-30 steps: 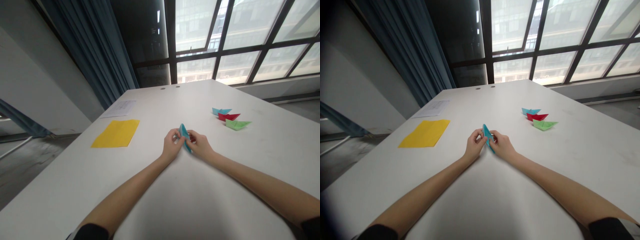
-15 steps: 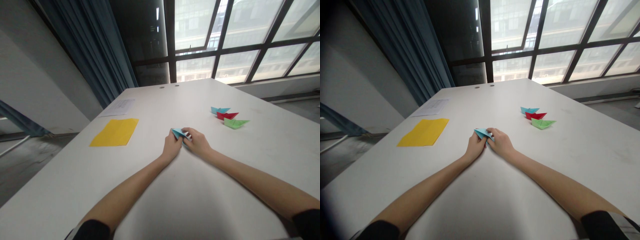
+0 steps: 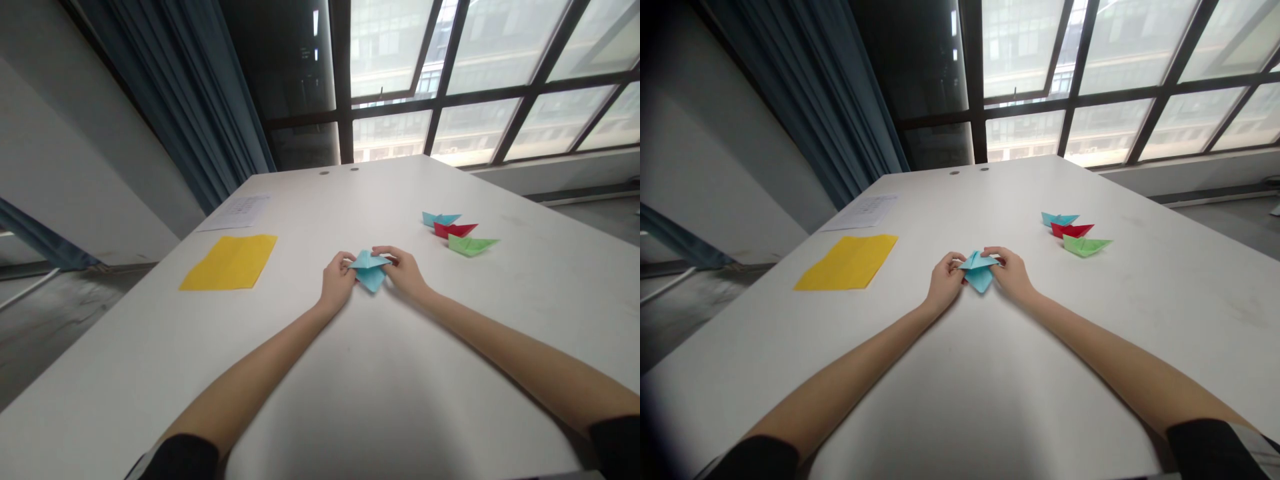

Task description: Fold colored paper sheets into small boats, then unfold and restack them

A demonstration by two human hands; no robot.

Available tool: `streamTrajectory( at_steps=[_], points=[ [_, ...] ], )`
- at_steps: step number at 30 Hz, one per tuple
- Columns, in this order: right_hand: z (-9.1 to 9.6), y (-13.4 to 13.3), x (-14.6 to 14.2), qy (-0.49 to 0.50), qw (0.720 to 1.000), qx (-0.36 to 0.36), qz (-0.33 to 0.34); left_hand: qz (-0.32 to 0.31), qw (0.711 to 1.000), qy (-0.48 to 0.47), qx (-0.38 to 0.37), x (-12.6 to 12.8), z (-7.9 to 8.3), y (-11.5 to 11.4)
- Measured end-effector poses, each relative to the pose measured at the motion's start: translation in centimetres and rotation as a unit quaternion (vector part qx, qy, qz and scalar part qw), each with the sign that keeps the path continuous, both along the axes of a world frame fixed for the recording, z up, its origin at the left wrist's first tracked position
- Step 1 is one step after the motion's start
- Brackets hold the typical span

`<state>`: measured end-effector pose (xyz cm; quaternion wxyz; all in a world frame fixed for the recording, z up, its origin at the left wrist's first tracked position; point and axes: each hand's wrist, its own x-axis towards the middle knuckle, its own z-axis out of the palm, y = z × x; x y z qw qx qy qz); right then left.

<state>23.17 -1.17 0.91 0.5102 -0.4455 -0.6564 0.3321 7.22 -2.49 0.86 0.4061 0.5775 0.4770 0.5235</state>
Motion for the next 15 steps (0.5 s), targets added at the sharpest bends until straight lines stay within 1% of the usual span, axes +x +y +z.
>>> streamTrajectory(
  at_steps=[3,6,10,12,14,15],
  points=[
    [-0.4,0.2,0.0,0.110,0.990,-0.079,0.044,-0.013,0.998,-0.056,-0.023,-0.2,-0.2,0.4],
    [-0.4,-0.1,-0.1,0.193,0.966,-0.149,0.088,-0.032,0.989,-0.130,-0.061,-0.4,-0.1,0.5],
    [0.1,-0.8,0.0,0.235,0.945,-0.179,0.142,-0.048,0.970,-0.215,-0.107,-0.7,0.5,0.0],
    [0.3,-1.0,0.1,0.245,0.937,-0.187,0.163,-0.043,0.966,-0.224,-0.120,-0.8,0.7,-0.3],
    [0.2,-1.0,0.3,0.247,0.935,-0.191,0.169,-0.035,0.973,-0.197,-0.117,-0.9,0.5,-0.3],
    [0.0,-0.9,0.4,0.238,0.938,-0.187,0.167,-0.035,0.979,-0.171,-0.107,-0.9,0.3,-0.3]
  ],
)
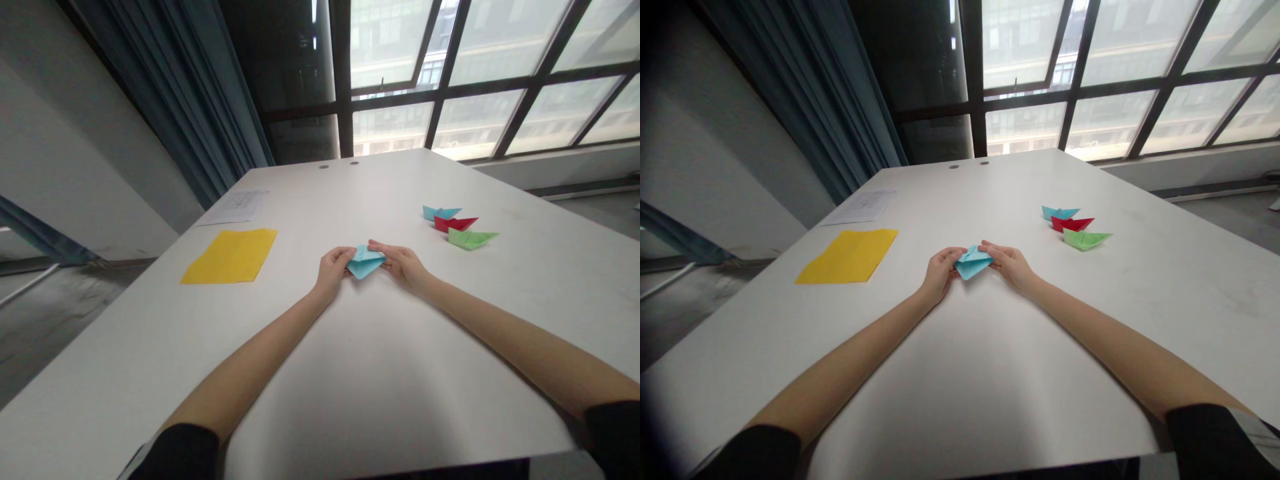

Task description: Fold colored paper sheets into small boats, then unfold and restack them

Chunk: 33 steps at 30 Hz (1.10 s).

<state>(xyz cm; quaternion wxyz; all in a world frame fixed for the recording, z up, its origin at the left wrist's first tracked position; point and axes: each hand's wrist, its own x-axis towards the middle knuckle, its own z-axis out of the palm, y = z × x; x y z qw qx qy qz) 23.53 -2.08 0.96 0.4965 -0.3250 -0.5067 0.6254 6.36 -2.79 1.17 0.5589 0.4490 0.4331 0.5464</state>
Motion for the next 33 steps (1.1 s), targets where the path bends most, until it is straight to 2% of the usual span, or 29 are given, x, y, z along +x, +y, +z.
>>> streamTrajectory(
  at_steps=[3,5,9,11,13,17,21,25,29,33],
  points=[
    [-0.5,0.4,0.4,-0.076,0.996,0.036,-0.023,-0.015,0.993,0.107,0.054,0.0,-0.9,0.1],
    [-0.7,0.7,0.6,-0.134,0.989,0.054,-0.036,-0.023,0.976,0.194,0.094,0.0,-1.3,0.2],
    [-0.9,1.0,1.0,-0.213,0.973,0.080,-0.039,-0.012,0.913,0.362,0.188,-0.1,-1.2,-0.2],
    [-1.0,0.9,1.1,-0.268,0.955,0.116,-0.047,-0.016,0.875,0.427,0.228,-0.1,-1.0,-0.5],
    [-1.0,0.9,1.2,-0.341,0.921,0.176,-0.061,-0.018,0.833,0.489,0.258,-0.1,-0.9,-0.7],
    [-1.4,1.0,1.4,-0.460,0.826,0.318,-0.065,-0.013,0.746,0.600,0.288,-0.2,-1.0,-0.9],
    [-2.0,1.4,1.8,-0.516,0.756,0.397,-0.066,-0.075,0.687,0.660,0.295,0.0,-0.9,-1.2],
    [-2.2,1.4,2.0,-0.542,0.725,0.418,-0.077,-0.095,0.667,0.690,0.265,0.0,-0.7,-1.3],
    [-2.2,1.2,2.0,-0.546,0.728,0.408,-0.071,-0.110,0.669,0.702,0.220,-0.3,-0.6,-1.0],
    [-2.1,1.1,1.9,-0.549,0.730,0.401,-0.070,-0.098,0.678,0.699,0.205,-0.5,-0.6,-0.6]
  ],
)
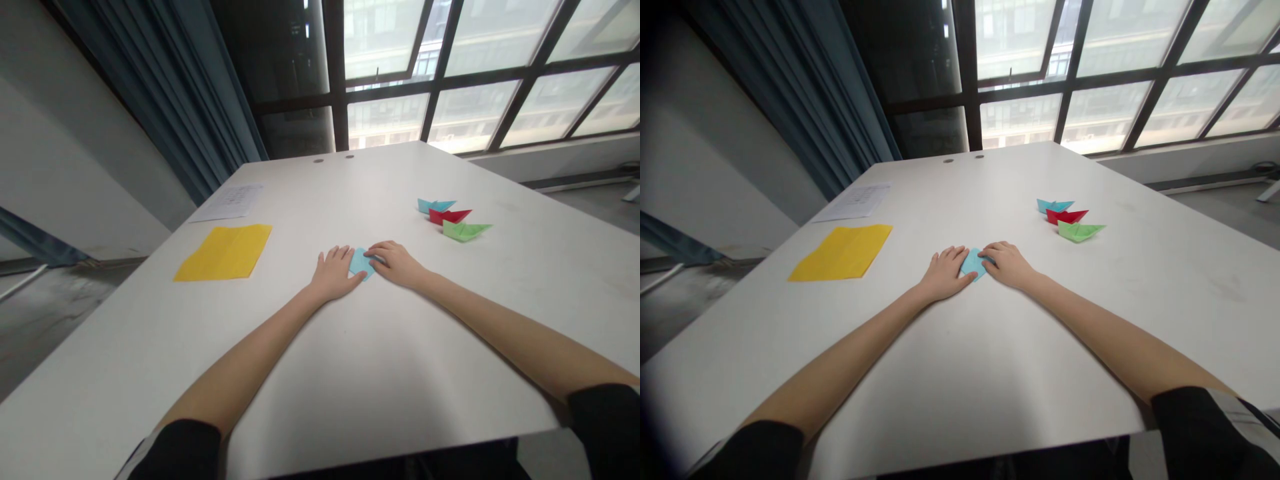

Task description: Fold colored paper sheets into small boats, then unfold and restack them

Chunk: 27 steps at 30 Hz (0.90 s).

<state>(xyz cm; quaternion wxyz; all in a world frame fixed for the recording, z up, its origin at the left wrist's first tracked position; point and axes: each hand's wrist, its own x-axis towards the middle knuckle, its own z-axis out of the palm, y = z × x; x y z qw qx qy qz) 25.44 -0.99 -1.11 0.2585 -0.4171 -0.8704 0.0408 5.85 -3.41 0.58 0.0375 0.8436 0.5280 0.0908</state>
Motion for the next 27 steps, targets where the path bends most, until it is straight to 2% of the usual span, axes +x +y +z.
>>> streamTrajectory(
  at_steps=[5,13,27],
  points=[
    [0.0,-0.1,-0.1,-0.004,1.000,-0.001,-0.004,0.003,0.999,-0.040,0.017,-0.2,-0.2,0.4],
    [0.0,-0.1,0.0,-0.018,1.000,0.013,-0.002,0.046,0.993,-0.106,0.040,-0.7,-0.8,1.3],
    [0.3,-0.3,-0.1,-0.008,1.000,0.004,0.004,0.035,0.979,-0.192,0.063,-0.8,-0.7,1.2]
  ],
)
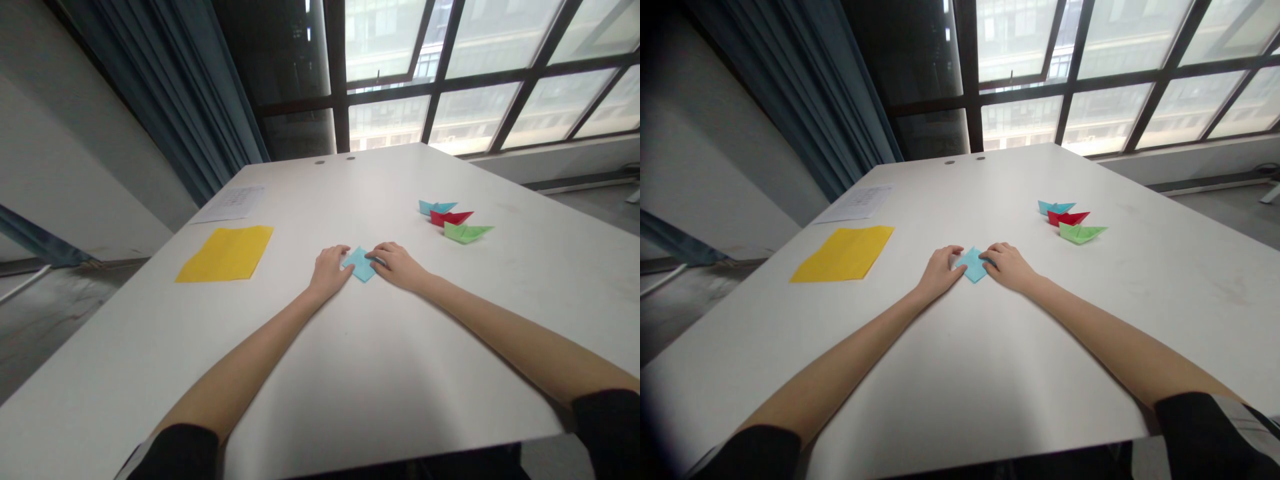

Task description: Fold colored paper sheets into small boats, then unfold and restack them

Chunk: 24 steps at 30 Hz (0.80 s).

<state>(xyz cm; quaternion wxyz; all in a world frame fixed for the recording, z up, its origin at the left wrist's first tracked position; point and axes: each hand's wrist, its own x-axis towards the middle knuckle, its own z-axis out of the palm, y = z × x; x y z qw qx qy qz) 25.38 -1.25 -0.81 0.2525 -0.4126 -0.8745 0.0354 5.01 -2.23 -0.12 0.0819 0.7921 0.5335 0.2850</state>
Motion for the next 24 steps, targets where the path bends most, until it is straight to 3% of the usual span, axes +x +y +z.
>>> streamTrajectory(
  at_steps=[8,12,18,24],
  points=[
    [0.5,0.0,-0.1,0.031,0.999,0.016,0.041,-0.086,0.992,0.089,0.021,0.3,0.4,-0.6],
    [1.0,0.3,0.6,0.019,0.995,-0.005,0.095,-0.110,0.985,0.125,0.036,0.0,0.6,-0.7],
    [1.5,0.7,1.7,0.030,0.990,-0.037,0.134,-0.166,0.977,0.133,0.021,-1.0,1.4,-0.6],
    [1.6,0.6,1.5,0.030,0.989,-0.042,0.139,-0.173,0.977,0.124,0.027,-1.1,1.5,-0.7]
  ],
)
